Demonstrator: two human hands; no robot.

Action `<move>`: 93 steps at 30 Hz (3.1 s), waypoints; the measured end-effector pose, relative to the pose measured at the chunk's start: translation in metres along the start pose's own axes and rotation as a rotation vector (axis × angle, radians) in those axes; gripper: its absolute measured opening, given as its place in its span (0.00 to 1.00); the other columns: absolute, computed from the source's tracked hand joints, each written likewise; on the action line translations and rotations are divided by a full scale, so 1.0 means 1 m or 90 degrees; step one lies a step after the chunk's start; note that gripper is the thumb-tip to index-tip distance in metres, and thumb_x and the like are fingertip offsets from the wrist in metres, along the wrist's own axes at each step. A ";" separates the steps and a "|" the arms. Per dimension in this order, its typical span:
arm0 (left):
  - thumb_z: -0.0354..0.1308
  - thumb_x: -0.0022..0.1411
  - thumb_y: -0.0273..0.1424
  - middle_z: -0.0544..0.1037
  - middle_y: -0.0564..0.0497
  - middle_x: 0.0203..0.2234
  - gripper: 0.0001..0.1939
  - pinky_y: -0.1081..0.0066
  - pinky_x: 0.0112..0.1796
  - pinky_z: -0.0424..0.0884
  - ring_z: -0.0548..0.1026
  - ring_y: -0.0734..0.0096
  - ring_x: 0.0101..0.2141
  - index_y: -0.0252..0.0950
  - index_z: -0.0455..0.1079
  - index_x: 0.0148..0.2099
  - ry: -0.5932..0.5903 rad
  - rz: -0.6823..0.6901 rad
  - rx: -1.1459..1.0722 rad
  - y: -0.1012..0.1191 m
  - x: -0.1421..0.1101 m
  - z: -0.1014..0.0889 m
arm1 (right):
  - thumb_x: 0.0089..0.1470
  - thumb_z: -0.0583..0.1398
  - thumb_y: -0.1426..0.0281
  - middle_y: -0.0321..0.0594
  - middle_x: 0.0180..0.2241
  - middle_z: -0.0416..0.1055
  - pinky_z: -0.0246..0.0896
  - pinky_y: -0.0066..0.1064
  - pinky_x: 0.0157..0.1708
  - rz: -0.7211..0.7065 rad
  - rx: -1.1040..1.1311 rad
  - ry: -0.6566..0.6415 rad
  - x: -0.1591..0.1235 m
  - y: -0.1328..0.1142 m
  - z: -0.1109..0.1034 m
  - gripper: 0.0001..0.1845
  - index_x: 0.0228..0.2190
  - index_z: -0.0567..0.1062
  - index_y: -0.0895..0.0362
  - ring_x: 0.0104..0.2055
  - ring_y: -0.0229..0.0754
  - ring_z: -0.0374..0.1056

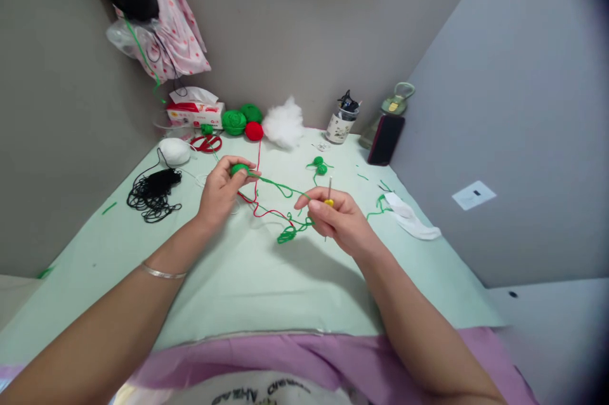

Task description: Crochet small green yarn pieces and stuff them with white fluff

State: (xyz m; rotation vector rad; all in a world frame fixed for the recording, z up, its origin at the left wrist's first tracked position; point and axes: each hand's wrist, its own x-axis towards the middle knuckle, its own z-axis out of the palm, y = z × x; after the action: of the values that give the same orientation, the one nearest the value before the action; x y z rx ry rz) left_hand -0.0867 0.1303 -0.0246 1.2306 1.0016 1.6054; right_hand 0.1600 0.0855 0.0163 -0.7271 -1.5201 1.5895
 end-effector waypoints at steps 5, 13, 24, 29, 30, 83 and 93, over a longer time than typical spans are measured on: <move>0.66 0.59 0.34 0.81 0.51 0.39 0.10 0.59 0.50 0.80 0.84 0.66 0.38 0.38 0.71 0.42 0.040 0.001 -0.008 -0.008 0.008 -0.008 | 0.63 0.67 0.60 0.28 0.16 0.64 0.45 0.25 0.15 -0.007 0.015 -0.211 -0.016 -0.016 -0.007 0.12 0.36 0.85 0.57 0.15 0.28 0.50; 0.66 0.61 0.32 0.81 0.50 0.39 0.08 0.58 0.50 0.80 0.84 0.67 0.37 0.38 0.72 0.41 0.067 -0.013 -0.035 -0.013 0.010 -0.012 | 0.64 0.65 0.69 0.45 0.28 0.85 0.65 0.22 0.23 -0.100 0.011 -0.601 -0.016 -0.021 -0.020 0.08 0.31 0.83 0.54 0.18 0.33 0.70; 0.58 0.64 0.24 0.82 0.49 0.35 0.04 0.56 0.56 0.79 0.85 0.66 0.39 0.37 0.71 0.36 0.136 -0.109 -0.200 -0.008 0.015 -0.013 | 0.69 0.60 0.63 0.40 0.21 0.77 0.65 0.19 0.28 -0.158 -0.024 -0.744 -0.018 -0.044 -0.010 0.24 0.21 0.81 0.52 0.20 0.31 0.71; 0.54 0.68 0.26 0.84 0.43 0.38 0.10 0.60 0.57 0.79 0.85 0.64 0.43 0.33 0.76 0.36 0.036 -0.216 -0.270 0.005 0.002 0.003 | 0.66 0.65 0.58 0.47 0.37 0.81 0.70 0.26 0.37 -0.067 -0.295 -0.433 -0.020 -0.036 -0.007 0.16 0.41 0.86 0.57 0.36 0.38 0.77; 0.55 0.69 0.25 0.85 0.42 0.40 0.10 0.60 0.57 0.79 0.86 0.63 0.44 0.33 0.77 0.37 0.006 -0.236 -0.278 0.008 -0.002 0.007 | 0.65 0.65 0.57 0.46 0.40 0.80 0.70 0.29 0.41 -0.049 -0.368 -0.306 -0.018 -0.034 -0.007 0.16 0.43 0.85 0.56 0.39 0.39 0.76; 0.58 0.71 0.51 0.66 0.54 0.19 0.24 0.69 0.30 0.68 0.65 0.68 0.23 0.40 0.75 0.29 -0.398 -0.155 0.009 0.059 -0.048 0.011 | 0.52 0.75 0.66 0.39 0.45 0.82 0.76 0.33 0.43 -0.114 -0.070 0.220 -0.015 -0.013 -0.001 0.16 0.43 0.83 0.49 0.42 0.41 0.78; 0.56 0.72 0.43 0.55 0.53 0.16 0.25 0.56 0.34 0.82 0.75 0.58 0.27 0.43 0.59 0.22 -0.166 -0.177 -0.241 0.097 -0.065 0.024 | 0.47 0.77 0.66 0.39 0.38 0.84 0.75 0.34 0.42 -0.033 0.041 0.207 -0.028 0.005 0.028 0.18 0.41 0.83 0.50 0.40 0.42 0.79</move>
State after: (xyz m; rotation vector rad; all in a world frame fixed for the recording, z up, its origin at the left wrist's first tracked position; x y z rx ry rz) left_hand -0.0687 0.0410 0.0521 0.9626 0.6361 1.3032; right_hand 0.1497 0.0474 0.0109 -0.8562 -1.2369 1.3965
